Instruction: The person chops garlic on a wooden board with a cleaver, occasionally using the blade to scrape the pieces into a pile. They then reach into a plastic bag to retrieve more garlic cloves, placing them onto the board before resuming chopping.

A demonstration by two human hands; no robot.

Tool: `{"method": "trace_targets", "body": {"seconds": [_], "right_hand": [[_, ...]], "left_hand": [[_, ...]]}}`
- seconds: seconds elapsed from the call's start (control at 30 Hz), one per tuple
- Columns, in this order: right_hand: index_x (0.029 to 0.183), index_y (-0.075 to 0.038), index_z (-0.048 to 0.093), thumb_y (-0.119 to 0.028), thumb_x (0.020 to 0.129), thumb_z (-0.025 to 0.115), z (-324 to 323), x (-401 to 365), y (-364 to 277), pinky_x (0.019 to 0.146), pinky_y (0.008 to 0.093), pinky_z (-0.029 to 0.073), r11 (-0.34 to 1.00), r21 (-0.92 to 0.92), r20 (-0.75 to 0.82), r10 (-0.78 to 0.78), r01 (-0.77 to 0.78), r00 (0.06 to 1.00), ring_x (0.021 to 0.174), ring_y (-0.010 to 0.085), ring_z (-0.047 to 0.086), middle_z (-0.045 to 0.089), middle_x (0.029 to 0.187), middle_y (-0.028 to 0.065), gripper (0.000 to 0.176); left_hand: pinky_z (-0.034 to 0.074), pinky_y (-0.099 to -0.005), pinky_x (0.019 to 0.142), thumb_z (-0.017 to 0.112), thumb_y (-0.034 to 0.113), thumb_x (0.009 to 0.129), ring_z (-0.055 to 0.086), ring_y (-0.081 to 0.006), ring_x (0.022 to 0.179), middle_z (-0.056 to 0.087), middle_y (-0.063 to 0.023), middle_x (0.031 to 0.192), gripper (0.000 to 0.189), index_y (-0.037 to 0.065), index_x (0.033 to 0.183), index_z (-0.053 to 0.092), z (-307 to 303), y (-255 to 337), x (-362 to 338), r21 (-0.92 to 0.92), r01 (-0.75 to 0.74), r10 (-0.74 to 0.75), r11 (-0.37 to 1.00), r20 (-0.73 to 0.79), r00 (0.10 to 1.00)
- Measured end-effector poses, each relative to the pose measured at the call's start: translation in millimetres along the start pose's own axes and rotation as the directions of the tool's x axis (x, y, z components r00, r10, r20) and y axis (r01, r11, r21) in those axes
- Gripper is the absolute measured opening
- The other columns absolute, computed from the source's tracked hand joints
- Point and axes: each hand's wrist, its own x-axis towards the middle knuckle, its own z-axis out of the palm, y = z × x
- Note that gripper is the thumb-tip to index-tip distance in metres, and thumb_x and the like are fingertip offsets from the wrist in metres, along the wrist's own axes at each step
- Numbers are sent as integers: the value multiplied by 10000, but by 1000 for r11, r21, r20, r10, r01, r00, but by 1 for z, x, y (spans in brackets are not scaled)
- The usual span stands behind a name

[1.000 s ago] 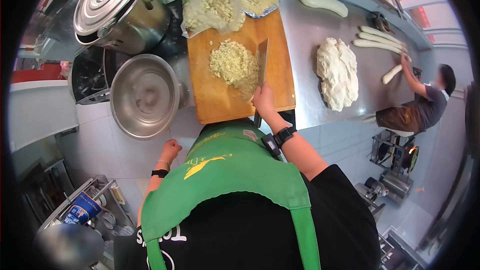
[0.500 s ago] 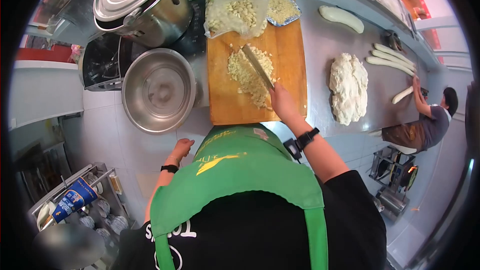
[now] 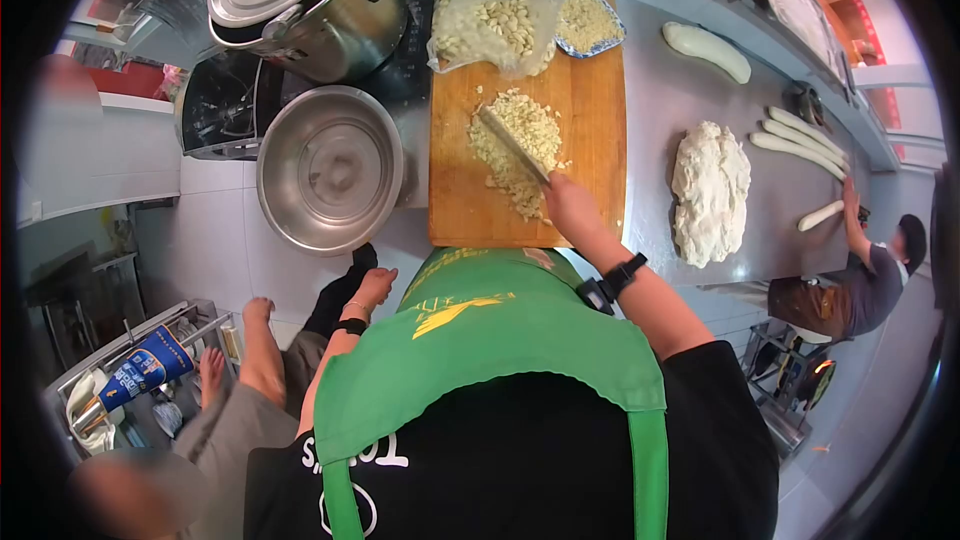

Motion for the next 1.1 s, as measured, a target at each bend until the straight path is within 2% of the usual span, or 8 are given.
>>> {"method": "trace_targets", "body": {"seconds": [0.07,0.33,0.6,0.73,0.83,0.9,0.97,1.1], "right_hand": [[922,-18,508,-149,904,505,-1,2,3,682,510,478,999,-47,72,23,-20,997,807,438,598,617,885,231,133],[917,-15,503,-159,901,518,0,12,17,677,508,478,998,11,-55,-66,67,996,795,437,597,612,884,235,146],[915,-3,505,-151,897,519,-13,16,23,680,512,474,1000,7,-18,4,-4,1000,790,441,593,608,884,239,150],[916,-3,508,-151,891,519,-13,13,26,687,516,469,997,72,-117,-29,38,993,800,442,589,607,887,238,150],[976,-18,529,-162,895,535,-16,24,37,688,522,465,998,8,-47,-58,58,997,798,453,586,620,872,238,165],[957,-29,523,-149,888,518,-41,24,31,684,512,471,997,-11,-30,-71,70,997,793,440,590,609,874,224,138],[939,-40,518,-135,881,502,-62,33,32,680,502,478,996,-37,-21,-79,79,997,788,426,594,598,876,210,113],[953,-65,527,-92,833,516,-79,90,56,642,456,505,919,-306,13,-256,248,967,773,371,621,584,852,159,124]], "left_hand": [[335,-301,392,557,353,904,418,-132,427,445,-8,542,362,79,673,511,5,-1,-2,5,15,-15,1000,-17,1000],[441,-300,413,559,295,910,533,-156,475,516,-40,592,312,47,722,528,12,-11,11,-81,38,-44,996,-84,996],[536,-291,505,697,27,768,651,-167,606,619,-63,703,127,19,817,580,25,-18,7,-112,-24,1,993,-199,980],[536,-286,506,704,25,759,658,-168,618,629,-71,704,127,14,801,584,24,-23,6,-102,-74,49,992,-229,972],[533,-285,513,679,107,810,656,-172,603,632,-73,691,137,8,785,589,24,-14,6,-39,-81,70,996,-229,971],[531,-297,522,621,212,870,657,-183,612,638,-81,713,219,0,825,590,27,-12,-5,-262,-14,-36,965,-187,982],[531,-304,529,591,246,889,657,-188,620,642,-86,730,242,5,864,587,28,-10,-7,-256,-16,-33,966,-184,982],[535,-321,542,563,255,907,658,-194,649,648,-94,774,231,35,979,570,35,-23,-8,-220,10,-55,975,-199,978]]}}
